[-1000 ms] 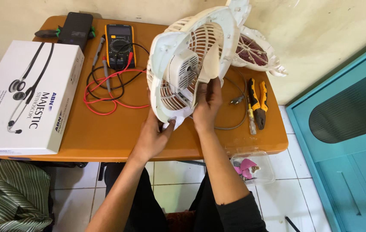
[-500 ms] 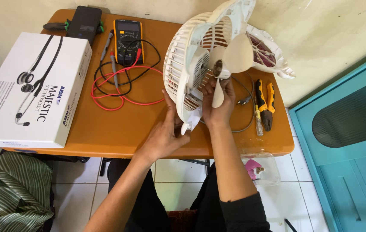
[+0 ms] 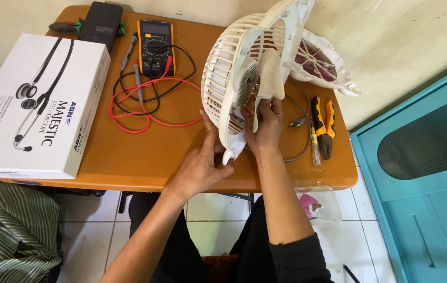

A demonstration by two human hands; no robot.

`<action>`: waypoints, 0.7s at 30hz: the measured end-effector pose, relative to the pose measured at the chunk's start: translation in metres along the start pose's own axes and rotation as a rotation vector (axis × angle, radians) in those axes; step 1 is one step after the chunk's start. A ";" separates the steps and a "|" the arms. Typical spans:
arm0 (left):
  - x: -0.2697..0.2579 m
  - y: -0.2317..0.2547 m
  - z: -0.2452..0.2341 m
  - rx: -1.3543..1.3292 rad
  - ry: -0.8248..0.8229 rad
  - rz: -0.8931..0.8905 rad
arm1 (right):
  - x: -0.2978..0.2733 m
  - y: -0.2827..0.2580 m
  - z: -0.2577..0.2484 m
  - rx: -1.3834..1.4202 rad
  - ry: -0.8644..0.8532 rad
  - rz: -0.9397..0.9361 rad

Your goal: The person reassembles a white cat-shaped electric fan on a table. They use a screwdriver to tighten screws on the fan housing and then attach the fan blade to the motor shaft.

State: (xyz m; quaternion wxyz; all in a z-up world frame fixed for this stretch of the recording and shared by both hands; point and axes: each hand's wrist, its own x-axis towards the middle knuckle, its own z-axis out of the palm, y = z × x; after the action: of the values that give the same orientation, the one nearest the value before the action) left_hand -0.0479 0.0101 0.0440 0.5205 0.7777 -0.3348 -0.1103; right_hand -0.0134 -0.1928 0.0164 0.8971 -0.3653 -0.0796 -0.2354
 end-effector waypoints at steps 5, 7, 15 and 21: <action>0.000 -0.001 0.000 0.019 0.007 0.021 | 0.000 0.000 -0.002 -0.008 0.032 0.021; -0.001 -0.001 0.000 0.020 0.004 0.008 | 0.000 -0.002 -0.002 0.036 0.019 0.042; -0.001 -0.001 0.000 0.011 0.021 0.022 | 0.003 -0.003 0.000 -0.002 0.093 0.081; -0.001 -0.001 0.000 -0.009 0.030 0.070 | 0.002 -0.005 0.001 0.027 0.015 0.058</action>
State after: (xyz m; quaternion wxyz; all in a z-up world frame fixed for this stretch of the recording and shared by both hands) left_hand -0.0486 0.0112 0.0428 0.5325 0.7647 -0.3535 -0.0819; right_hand -0.0138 -0.1964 0.0213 0.9091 -0.3534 -0.0655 -0.2107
